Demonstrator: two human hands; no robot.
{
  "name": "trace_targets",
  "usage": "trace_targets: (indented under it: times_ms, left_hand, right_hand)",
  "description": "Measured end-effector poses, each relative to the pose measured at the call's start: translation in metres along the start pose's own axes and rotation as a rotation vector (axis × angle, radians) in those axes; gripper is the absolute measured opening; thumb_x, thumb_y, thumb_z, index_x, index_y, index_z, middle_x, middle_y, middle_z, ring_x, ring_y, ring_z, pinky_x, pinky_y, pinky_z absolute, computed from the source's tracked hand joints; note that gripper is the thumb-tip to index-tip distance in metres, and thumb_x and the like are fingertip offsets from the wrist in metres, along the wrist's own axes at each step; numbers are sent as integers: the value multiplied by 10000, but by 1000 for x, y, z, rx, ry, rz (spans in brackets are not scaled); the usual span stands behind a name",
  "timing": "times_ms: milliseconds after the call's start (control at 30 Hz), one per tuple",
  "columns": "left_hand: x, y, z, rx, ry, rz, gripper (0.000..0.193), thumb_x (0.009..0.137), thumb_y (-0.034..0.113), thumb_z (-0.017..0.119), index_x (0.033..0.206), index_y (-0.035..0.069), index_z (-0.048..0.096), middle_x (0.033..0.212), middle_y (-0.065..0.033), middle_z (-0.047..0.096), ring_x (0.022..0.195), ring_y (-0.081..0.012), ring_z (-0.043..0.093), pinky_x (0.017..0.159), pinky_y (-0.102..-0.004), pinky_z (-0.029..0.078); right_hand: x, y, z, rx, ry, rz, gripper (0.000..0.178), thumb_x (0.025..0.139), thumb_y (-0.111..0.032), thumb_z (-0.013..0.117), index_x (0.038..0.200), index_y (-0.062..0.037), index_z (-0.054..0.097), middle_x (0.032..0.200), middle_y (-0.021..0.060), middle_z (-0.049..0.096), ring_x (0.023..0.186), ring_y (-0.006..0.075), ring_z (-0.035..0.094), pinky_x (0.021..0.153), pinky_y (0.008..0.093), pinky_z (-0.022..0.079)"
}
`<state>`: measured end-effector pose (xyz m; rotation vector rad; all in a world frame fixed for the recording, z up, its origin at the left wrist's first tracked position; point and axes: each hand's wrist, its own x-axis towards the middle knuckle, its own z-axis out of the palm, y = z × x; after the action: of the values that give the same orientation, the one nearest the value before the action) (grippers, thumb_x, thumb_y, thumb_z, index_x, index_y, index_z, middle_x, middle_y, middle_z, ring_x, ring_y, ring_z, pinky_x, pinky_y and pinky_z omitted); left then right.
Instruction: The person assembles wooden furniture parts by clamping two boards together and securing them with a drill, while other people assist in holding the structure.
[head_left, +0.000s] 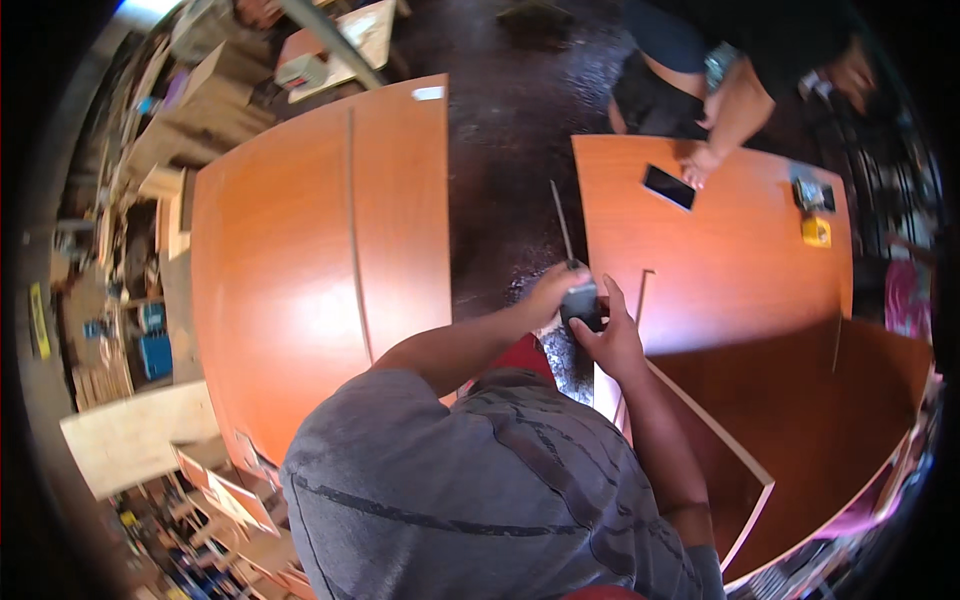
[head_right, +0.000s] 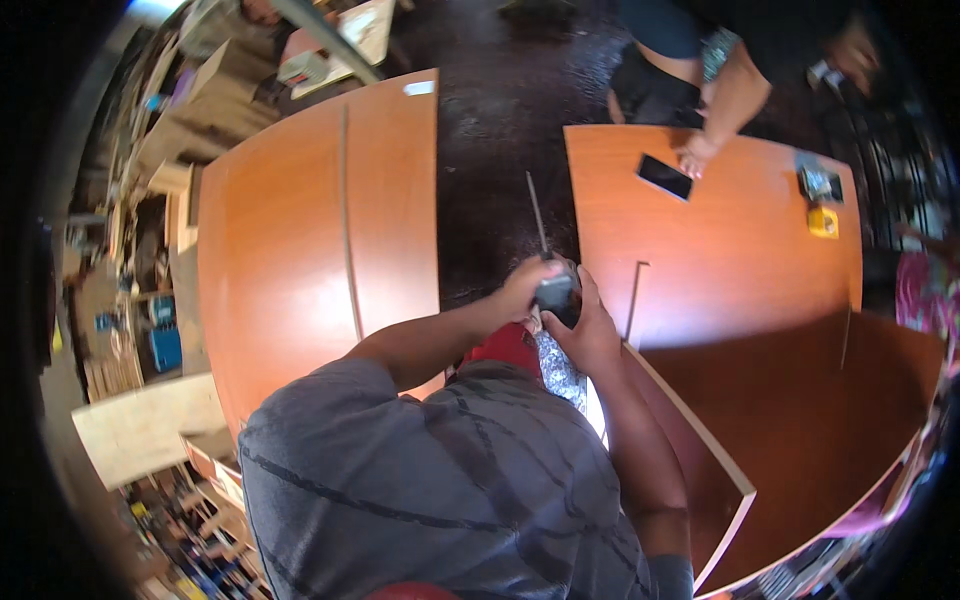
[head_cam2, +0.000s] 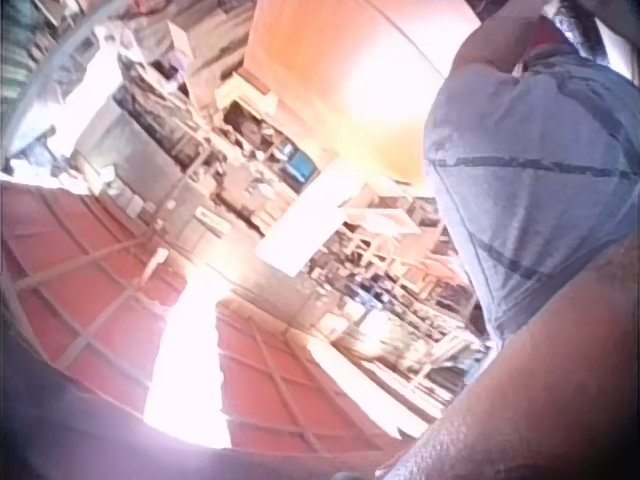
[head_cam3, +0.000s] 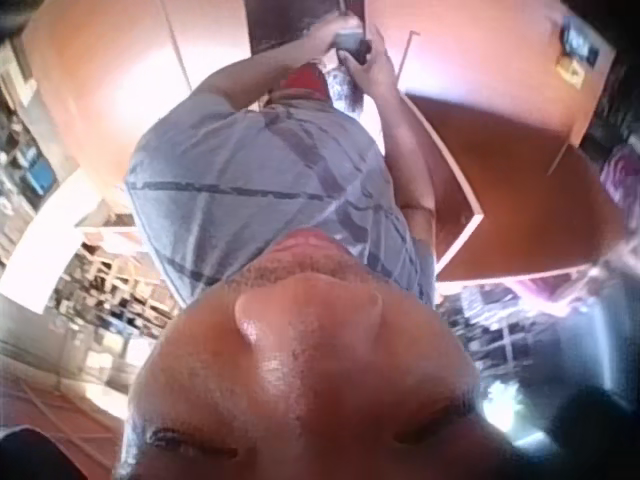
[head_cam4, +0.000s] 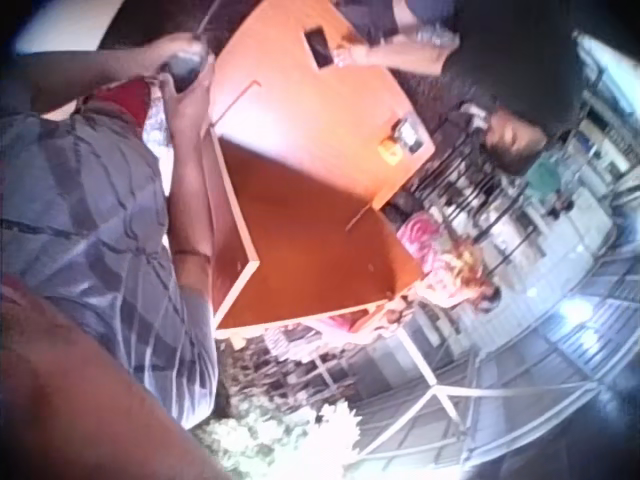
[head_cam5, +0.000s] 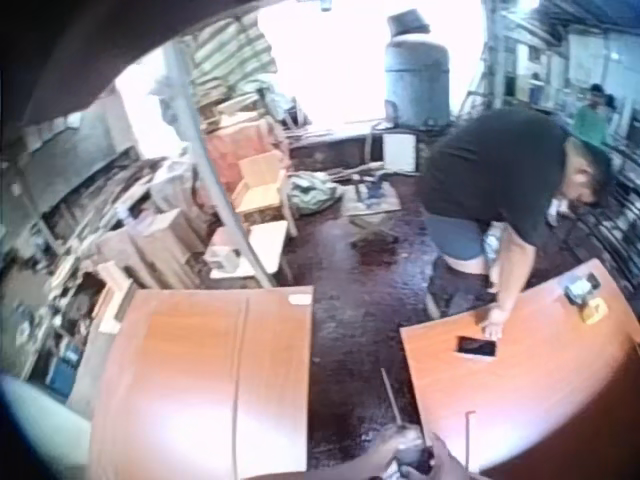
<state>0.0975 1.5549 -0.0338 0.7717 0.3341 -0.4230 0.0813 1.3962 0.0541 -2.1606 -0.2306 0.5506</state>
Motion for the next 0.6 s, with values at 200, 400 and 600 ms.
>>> trace_targets:
  times_ms: [200, 400, 600]
  left_hand:
    - [-91, 129, -134, 148, 105, 194, 521, 809, 466, 642, 1162, 91, 560, 982, -108, 636, 893, -239, 639, 792, -407, 540]
    - [-158, 195, -240, 256, 304, 309, 308, 918, 303, 579, 1120, 75, 527, 934, -35, 584, 862, -153, 603, 755, -310, 522]
    - [-212, 183, -352, 353, 359, 343, 370, 944, 452, 476, 1081, 118, 558, 921, -39, 606, 886, -179, 594, 816, -363, 502]
  right_hand:
    - [8, 20, 1, 202, -203, -12, 868, 827, -234, 747, 1500, -58, 229, 1317, 217, 519, 1136, 287, 580, 912, 379, 484]
    - [-39, 111, 4, 44, -142, 442, 801, 835, -364, 740, 1453, -45, 343, 1172, 203, 631, 982, 266, 656, 825, 387, 544]
    - [-76, 123, 17, 38, -172, 420, 866, 829, -526, 673, 1450, -31, 328, 1145, 224, 649, 1089, 355, 609, 932, 407, 477]
